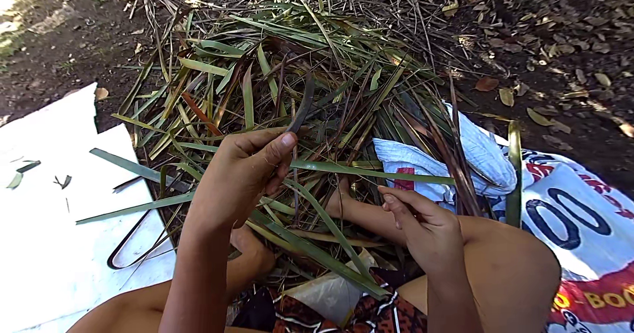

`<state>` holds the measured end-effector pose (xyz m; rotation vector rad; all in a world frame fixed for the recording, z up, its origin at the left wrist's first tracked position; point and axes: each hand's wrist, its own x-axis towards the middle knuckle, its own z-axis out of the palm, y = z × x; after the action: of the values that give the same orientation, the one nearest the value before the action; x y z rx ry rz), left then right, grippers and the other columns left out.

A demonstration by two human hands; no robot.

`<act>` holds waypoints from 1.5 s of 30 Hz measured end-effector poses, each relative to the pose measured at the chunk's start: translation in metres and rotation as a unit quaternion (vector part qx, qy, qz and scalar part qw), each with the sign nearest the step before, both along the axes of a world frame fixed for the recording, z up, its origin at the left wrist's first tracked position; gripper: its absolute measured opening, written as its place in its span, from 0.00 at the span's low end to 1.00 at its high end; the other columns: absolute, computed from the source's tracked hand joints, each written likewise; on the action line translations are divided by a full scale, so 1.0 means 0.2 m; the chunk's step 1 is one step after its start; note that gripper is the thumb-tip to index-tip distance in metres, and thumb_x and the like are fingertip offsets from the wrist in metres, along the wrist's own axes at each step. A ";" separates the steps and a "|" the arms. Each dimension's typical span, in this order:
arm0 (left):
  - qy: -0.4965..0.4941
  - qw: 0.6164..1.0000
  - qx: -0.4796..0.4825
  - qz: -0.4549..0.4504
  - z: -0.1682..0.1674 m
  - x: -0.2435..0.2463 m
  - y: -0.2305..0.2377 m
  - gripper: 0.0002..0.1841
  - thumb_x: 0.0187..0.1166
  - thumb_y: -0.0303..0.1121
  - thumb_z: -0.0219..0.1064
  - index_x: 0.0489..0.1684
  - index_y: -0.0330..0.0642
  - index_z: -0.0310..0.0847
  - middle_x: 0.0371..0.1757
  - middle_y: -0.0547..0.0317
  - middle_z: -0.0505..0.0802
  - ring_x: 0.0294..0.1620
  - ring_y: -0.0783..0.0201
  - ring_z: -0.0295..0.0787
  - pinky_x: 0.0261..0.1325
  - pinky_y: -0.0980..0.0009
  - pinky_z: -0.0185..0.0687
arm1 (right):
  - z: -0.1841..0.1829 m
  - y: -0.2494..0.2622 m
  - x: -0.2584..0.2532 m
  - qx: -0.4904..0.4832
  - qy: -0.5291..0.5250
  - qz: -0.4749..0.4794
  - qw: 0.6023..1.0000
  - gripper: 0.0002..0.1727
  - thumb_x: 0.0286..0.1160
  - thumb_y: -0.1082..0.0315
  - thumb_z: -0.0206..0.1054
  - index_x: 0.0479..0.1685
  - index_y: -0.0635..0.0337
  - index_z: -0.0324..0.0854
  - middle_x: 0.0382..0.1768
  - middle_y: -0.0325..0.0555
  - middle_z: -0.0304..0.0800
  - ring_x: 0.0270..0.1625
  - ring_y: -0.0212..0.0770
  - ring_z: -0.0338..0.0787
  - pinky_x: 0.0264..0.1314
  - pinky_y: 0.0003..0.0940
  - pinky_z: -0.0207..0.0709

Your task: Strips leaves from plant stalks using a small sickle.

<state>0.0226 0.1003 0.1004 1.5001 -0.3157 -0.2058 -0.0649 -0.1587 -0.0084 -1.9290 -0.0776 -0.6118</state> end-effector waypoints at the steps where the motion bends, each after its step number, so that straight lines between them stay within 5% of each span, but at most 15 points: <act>1: -0.009 1.000 0.003 0.009 0.01 0.00 0.02 0.14 0.88 0.33 0.56 0.52 0.42 0.91 0.14 0.70 0.79 0.09 0.81 0.68 0.13 0.88 0.67 | 0.00 -0.01 0.00 -0.001 -0.003 -0.004 1.000 0.13 0.78 0.71 0.63 0.46 0.71 0.91 0.34 0.35 0.90 0.33 0.08 0.79 0.38 0.02 0.72; 12: -0.050 0.986 -0.034 0.153 0.09 0.01 0.23 0.20 0.93 0.46 0.48 0.61 0.50 0.86 0.16 0.77 0.76 0.08 0.83 0.64 0.13 0.88 0.64 | 0.01 -0.12 0.00 -0.119 -0.067 -0.073 0.988 0.14 0.80 0.69 0.64 0.45 0.73 0.92 0.37 0.49 0.93 0.41 0.14 0.85 0.50 0.04 0.73; 15: -0.015 0.998 0.001 0.059 0.04 -0.01 0.13 0.22 0.86 0.47 0.57 0.73 0.50 0.78 0.15 0.74 0.80 0.09 0.81 0.71 0.13 0.86 0.71 | 0.01 -0.09 0.00 -0.114 -0.076 -0.077 0.988 0.14 0.80 0.69 0.65 0.46 0.72 0.92 0.37 0.48 0.93 0.41 0.15 0.85 0.50 0.05 0.74; 18: 0.052 0.997 0.002 -0.057 -0.04 -0.01 -0.06 0.28 0.78 0.35 0.64 0.80 0.43 0.70 0.18 0.69 0.86 0.13 0.81 0.77 0.18 0.86 0.74 | 0.02 -0.04 0.00 -0.115 -0.083 -0.087 0.986 0.13 0.79 0.68 0.66 0.46 0.70 0.93 0.37 0.48 0.94 0.42 0.16 0.85 0.50 0.06 0.74; 23: 0.069 0.995 -0.030 -0.067 -0.09 -0.01 -0.19 0.15 0.86 0.31 0.58 0.63 0.37 0.85 0.19 0.68 0.83 0.15 0.81 0.74 0.20 0.87 0.72 | 0.02 -0.02 -0.01 -0.129 -0.080 -0.099 0.983 0.14 0.79 0.67 0.66 0.45 0.67 0.94 0.36 0.48 0.95 0.41 0.20 0.86 0.50 0.08 0.73; 33: 0.033 0.997 -0.071 -0.030 -0.07 -0.01 -0.13 0.16 0.85 0.30 0.53 0.49 0.39 0.90 0.16 0.67 0.81 0.12 0.79 0.74 0.18 0.86 0.73 | 0.00 0.01 -0.01 -0.136 -0.089 -0.090 0.983 0.14 0.80 0.66 0.65 0.45 0.67 0.94 0.36 0.49 0.95 0.42 0.21 0.87 0.51 0.09 0.72; 37: 0.024 0.997 -0.074 -0.001 -0.05 0.00 -0.09 0.18 0.87 0.32 0.52 0.59 0.40 0.88 0.15 0.69 0.80 0.11 0.80 0.72 0.17 0.86 0.72 | 0.00 -0.04 0.00 -0.125 -0.074 -0.076 0.986 0.15 0.80 0.68 0.64 0.46 0.70 0.93 0.35 0.49 0.93 0.41 0.17 0.86 0.50 0.06 0.72; 45: -0.029 0.995 -0.039 0.089 0.01 0.02 0.06 0.17 0.90 0.39 0.51 0.60 0.47 0.87 0.16 0.73 0.79 0.09 0.82 0.68 0.13 0.87 0.68 | -0.01 -0.13 0.00 -0.132 -0.046 -0.041 0.989 0.16 0.83 0.67 0.60 0.47 0.70 0.92 0.35 0.48 0.92 0.40 0.16 0.85 0.50 0.05 0.73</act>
<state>0.0263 0.1129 0.1015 1.4505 -0.2320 -0.0069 -0.0654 -0.1851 -0.0099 -2.1667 -0.1434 -0.7780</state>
